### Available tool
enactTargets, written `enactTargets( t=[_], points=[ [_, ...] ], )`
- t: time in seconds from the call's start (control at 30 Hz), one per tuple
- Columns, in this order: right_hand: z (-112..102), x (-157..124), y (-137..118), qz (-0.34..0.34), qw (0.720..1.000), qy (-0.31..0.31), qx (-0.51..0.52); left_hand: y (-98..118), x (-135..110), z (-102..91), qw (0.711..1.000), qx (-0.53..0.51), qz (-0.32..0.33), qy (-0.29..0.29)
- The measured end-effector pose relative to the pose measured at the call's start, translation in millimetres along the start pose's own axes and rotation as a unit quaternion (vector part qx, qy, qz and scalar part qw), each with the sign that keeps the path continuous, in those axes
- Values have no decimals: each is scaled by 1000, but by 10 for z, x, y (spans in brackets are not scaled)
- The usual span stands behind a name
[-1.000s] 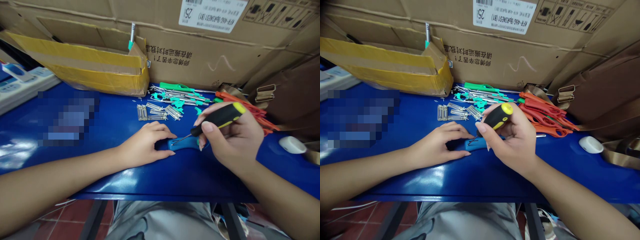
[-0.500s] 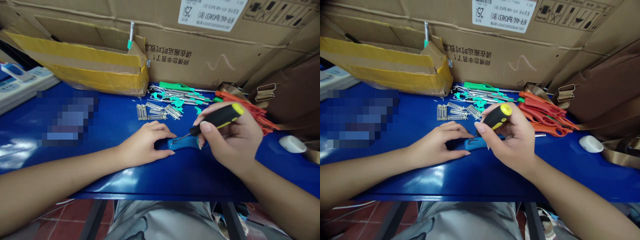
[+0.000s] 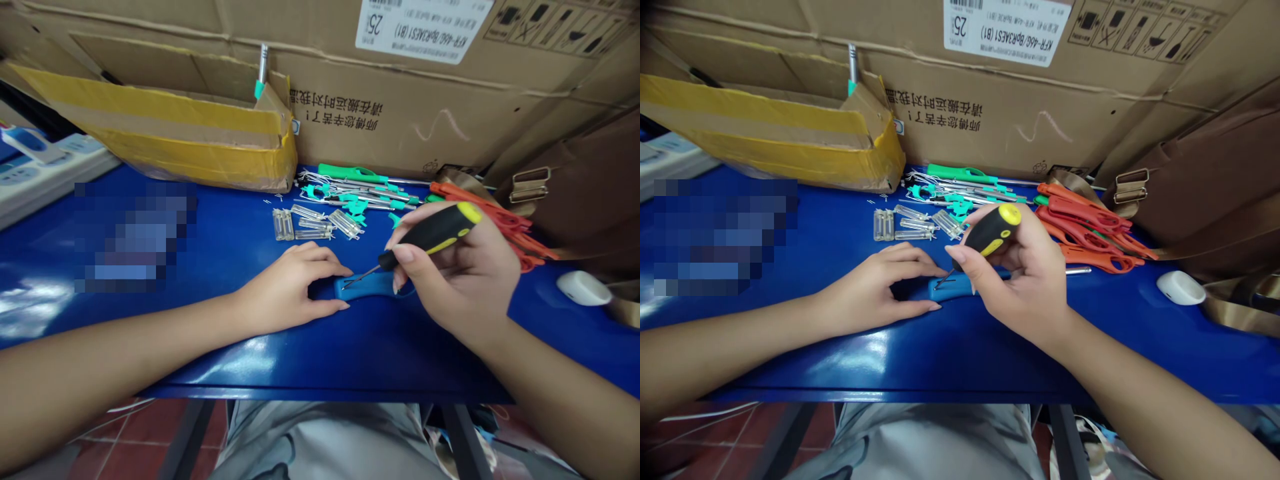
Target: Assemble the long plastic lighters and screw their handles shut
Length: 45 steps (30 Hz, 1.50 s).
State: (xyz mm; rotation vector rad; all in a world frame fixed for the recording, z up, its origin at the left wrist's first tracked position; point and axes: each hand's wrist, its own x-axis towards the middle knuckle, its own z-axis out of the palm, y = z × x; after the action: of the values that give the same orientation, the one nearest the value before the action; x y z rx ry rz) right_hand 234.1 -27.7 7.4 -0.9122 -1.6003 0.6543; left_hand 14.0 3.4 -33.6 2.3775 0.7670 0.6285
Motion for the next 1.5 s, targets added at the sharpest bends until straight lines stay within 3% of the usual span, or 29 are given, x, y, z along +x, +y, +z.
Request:
enactTargets(
  t=[0.1,0.27,0.47,0.67,0.83,1.03,1.2,1.27,1.4,1.5],
  points=[
    [4,3,-2,-22,1000,-4,-4,-1,3,-1,1000,-1,2,2],
    [-24,23,5,-125,992,-9,-28,2,5,-5,1000,0,0,-2],
    [-157,38,-14,-107,988,-93,-61,14,5,-6,1000,-2,-10,0],
    [-208,81,12,-263,939,-21,-219,8,7,-7,1000,-4,-4,1],
    [-210,86,-41,-208,963,-72,-157,7,11,-5,1000,-4,-1,1],
    [-232,102,-27,-262,933,-33,-243,13,6,-2,1000,-3,-4,2],
    [-247,106,-54,-191,962,-95,-171,11,1,-13,1000,-2,-3,0],
    [-246,113,-71,-202,956,-90,-193,13,2,-15,1000,-3,-2,1],
    [-250,125,-69,-276,913,-35,-298,15,5,-9,1000,-3,-6,0],
    [-265,120,-52,-247,933,-66,-252,16,9,-7,1000,-3,-5,0]
  ],
)
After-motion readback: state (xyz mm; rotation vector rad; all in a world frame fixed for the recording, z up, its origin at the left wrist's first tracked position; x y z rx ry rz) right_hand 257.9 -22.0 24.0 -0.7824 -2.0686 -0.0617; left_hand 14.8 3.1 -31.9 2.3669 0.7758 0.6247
